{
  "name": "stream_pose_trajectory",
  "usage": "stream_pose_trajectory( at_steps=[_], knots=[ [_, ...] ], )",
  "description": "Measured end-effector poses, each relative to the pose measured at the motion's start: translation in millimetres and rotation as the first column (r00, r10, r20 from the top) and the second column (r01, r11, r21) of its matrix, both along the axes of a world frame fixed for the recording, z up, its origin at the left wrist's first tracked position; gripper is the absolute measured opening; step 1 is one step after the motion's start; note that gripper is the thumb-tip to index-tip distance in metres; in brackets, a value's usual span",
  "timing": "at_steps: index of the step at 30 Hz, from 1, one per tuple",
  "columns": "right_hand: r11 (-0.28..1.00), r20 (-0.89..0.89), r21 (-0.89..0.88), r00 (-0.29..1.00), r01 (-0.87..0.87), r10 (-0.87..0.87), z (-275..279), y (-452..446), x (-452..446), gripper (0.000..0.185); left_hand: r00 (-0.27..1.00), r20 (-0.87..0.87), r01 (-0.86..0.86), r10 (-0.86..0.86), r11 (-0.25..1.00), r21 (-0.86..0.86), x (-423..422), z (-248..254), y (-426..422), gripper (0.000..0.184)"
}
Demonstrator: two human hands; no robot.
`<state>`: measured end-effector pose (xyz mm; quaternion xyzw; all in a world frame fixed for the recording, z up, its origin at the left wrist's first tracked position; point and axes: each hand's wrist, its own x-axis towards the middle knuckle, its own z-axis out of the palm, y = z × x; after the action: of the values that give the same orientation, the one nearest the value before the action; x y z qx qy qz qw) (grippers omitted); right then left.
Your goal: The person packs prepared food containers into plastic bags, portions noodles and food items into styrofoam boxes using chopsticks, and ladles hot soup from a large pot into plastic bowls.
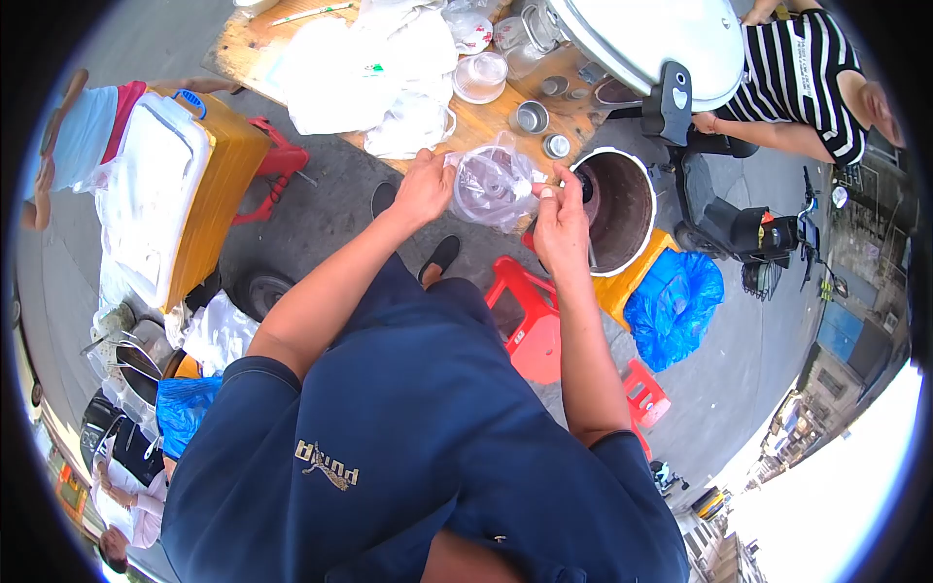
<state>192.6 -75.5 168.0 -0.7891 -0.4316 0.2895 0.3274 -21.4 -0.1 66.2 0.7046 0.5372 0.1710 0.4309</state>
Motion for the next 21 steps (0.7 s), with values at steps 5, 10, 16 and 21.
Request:
stream_pose_trajectory(
  at_steps=[5,10,16,21],
  knots=[
    [0.908,-0.293,-0.382,0.91,0.171,-0.294,-62,11,27,0.046,1.0,-0.006,-0.023,0.023,0.999,0.049,6,-1,2,0.03],
    [0.949,-0.552,-0.234,0.775,0.211,-0.308,-116,8,36,0.009,0.988,0.127,-0.088,0.091,0.996,-0.029,15,13,11,0.032],
    [0.943,-0.685,-0.161,0.655,0.29,-0.319,-86,-8,34,0.006,0.949,0.239,-0.153,0.204,0.964,-0.216,13,18,5,0.023],
    [0.978,-0.767,0.083,0.638,0.193,-0.061,-64,-19,32,0.006,0.843,0.427,-0.176,0.328,0.918,-0.356,20,21,0,0.017]
  ],
)
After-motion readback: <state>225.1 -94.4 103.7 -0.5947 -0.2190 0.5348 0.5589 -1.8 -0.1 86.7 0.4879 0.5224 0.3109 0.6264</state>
